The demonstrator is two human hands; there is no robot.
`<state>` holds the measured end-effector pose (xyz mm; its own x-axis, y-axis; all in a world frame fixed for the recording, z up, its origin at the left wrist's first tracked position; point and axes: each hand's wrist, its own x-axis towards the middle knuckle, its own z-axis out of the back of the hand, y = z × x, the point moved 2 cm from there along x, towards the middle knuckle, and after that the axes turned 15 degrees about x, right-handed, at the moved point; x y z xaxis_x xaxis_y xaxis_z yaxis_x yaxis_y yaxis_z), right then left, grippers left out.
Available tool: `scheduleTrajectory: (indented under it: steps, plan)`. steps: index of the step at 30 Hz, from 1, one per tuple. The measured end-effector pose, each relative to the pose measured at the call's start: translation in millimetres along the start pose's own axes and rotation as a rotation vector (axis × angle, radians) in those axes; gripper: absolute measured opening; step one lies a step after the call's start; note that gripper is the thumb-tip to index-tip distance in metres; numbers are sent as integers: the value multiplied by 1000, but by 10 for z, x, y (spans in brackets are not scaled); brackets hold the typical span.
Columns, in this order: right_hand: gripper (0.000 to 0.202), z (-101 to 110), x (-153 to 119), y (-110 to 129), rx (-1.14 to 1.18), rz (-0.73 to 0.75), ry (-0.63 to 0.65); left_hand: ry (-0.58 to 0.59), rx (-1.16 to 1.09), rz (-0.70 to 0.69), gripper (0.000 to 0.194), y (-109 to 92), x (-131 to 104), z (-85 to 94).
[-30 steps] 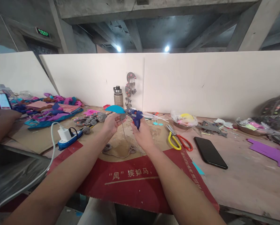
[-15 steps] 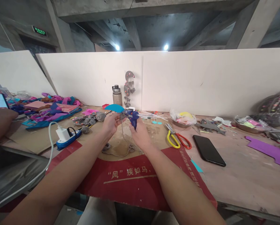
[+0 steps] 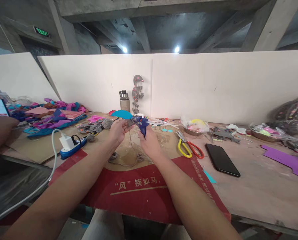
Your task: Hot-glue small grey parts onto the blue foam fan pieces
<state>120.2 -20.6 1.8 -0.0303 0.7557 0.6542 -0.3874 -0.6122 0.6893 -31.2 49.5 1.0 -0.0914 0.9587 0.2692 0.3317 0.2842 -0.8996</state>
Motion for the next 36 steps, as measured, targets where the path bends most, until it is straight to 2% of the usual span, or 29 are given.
scheduleTrajectory:
  steps: [23,29,33,36]
  plan:
    - [40,50,7,19,31,-92,-22,-10,18,17,11,-40,-3,4]
    - [36,69,20,1,35,-113,-64,-3,7,35,9,-5,36,17]
    - [26,78,48,-95,167,-266,-84,45,5,39,11,18,45,10]
    - [22,79,80,-253,263,-437,-24,46,24,4,15,2,21,-5]
